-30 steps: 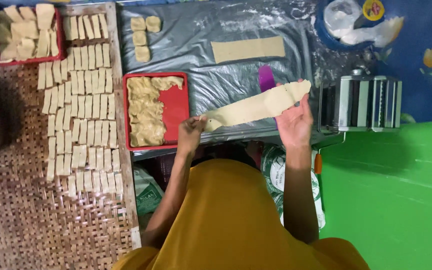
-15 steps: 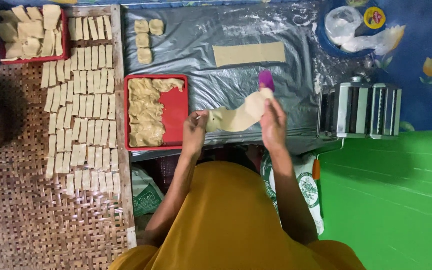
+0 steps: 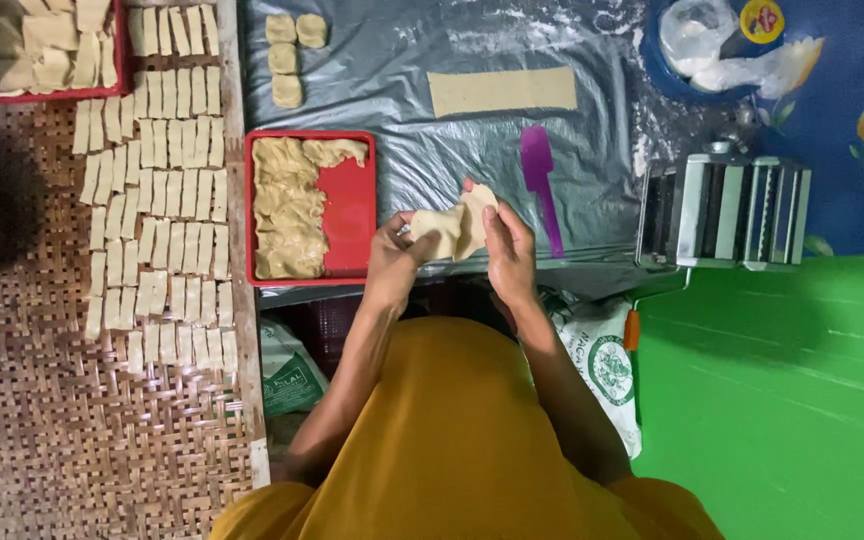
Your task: Flatten pieces of dough using a manual pasta machine and stack them on a tray.
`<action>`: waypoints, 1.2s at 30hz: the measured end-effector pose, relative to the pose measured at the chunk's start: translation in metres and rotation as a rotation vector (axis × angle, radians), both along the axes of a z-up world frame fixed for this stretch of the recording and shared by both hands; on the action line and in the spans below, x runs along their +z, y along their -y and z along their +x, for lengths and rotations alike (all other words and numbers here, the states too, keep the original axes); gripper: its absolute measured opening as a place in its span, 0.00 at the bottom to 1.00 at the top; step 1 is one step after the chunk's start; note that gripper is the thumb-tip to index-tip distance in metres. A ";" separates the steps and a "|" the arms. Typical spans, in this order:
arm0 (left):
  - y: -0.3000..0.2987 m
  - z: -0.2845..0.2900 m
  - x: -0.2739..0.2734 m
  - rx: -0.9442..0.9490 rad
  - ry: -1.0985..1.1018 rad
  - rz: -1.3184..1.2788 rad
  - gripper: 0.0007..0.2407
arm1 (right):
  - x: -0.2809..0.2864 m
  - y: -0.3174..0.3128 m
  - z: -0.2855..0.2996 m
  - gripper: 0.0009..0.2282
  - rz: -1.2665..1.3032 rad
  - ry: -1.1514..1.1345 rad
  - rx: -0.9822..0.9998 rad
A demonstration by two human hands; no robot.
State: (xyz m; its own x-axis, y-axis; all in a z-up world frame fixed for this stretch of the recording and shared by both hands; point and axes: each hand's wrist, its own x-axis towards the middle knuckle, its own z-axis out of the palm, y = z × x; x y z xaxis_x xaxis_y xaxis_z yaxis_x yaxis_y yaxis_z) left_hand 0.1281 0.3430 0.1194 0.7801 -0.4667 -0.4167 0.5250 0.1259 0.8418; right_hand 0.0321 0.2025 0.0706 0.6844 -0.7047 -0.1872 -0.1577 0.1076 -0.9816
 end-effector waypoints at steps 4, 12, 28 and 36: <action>-0.004 -0.003 -0.007 -0.035 0.025 -0.028 0.15 | -0.023 0.002 -0.005 0.20 0.002 0.033 -0.052; -0.007 -0.010 0.028 -0.062 -0.051 -0.138 0.18 | 0.060 -0.022 0.013 0.14 -0.430 0.334 0.254; -0.003 -0.012 0.024 0.027 -0.082 -0.080 0.14 | 0.055 -0.030 0.003 0.15 -0.791 0.306 0.397; 0.002 0.005 0.010 0.069 -0.098 -0.131 0.14 | -0.059 0.006 0.001 0.15 0.240 0.253 -0.272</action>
